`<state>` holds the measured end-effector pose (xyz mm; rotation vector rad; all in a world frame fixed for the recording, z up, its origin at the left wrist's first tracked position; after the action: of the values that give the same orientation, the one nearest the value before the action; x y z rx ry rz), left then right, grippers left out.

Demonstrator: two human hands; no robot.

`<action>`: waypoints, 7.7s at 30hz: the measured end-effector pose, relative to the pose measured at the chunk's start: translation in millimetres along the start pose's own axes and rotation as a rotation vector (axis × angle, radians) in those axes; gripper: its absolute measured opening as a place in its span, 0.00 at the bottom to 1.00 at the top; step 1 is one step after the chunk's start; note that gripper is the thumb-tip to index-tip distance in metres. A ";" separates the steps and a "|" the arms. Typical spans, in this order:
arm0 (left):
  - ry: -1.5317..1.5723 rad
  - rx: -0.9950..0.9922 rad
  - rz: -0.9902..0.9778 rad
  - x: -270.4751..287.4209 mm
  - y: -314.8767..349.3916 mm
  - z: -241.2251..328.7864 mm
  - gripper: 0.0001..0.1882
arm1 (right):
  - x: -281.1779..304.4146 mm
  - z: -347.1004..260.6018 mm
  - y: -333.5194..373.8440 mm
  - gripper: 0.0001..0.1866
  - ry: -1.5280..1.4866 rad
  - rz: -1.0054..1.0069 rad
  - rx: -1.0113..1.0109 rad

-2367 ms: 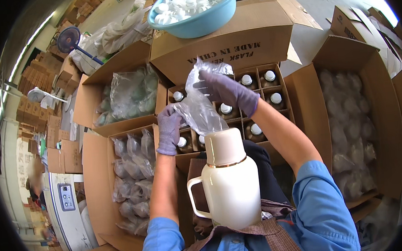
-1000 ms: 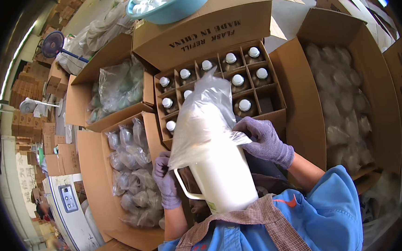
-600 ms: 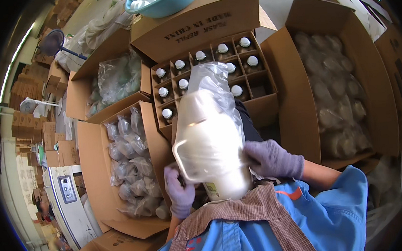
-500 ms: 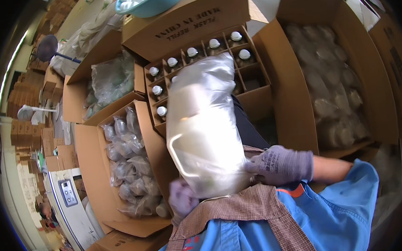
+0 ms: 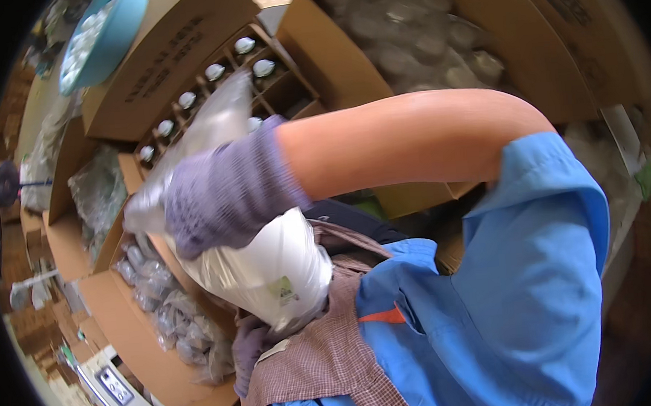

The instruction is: The person assembles thermos flasks by placing rubber gaskets into the openings, screwing on lids, and wrapping each unit in plastic bags. The person also handles white bottle caps and cardboard boxes while working on the floor.

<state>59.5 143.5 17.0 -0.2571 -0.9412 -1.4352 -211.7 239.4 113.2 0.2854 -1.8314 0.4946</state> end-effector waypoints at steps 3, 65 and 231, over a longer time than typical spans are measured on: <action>-0.128 -0.027 0.110 11.7 -35.1 13.9 0.16 | 17.8 -22.1 96.4 0.21 0.184 0.204 -0.265; -0.138 -0.148 0.257 74.0 -151.9 -2.5 0.12 | -382.1 -96.8 234.6 0.18 -0.623 -0.306 -1.681; 1.147 0.138 0.262 110.4 -229.3 -49.2 0.36 | -130.0 225.8 35.4 0.34 0.063 0.059 -0.684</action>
<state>-145.0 -10.0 -25.4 0.5030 -0.0439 -1.0078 -377.7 157.8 -73.7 -0.2482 -1.8374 -0.1000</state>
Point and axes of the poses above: each hand's wrist, its own y-axis away from the middle knuckle, its own x-axis out of the back of the hand, z = x × y, the point moved 5 cm from there along -y, towards the middle knuckle, and after that the axes turned 13 degrees about x, right-handed, at the moved point
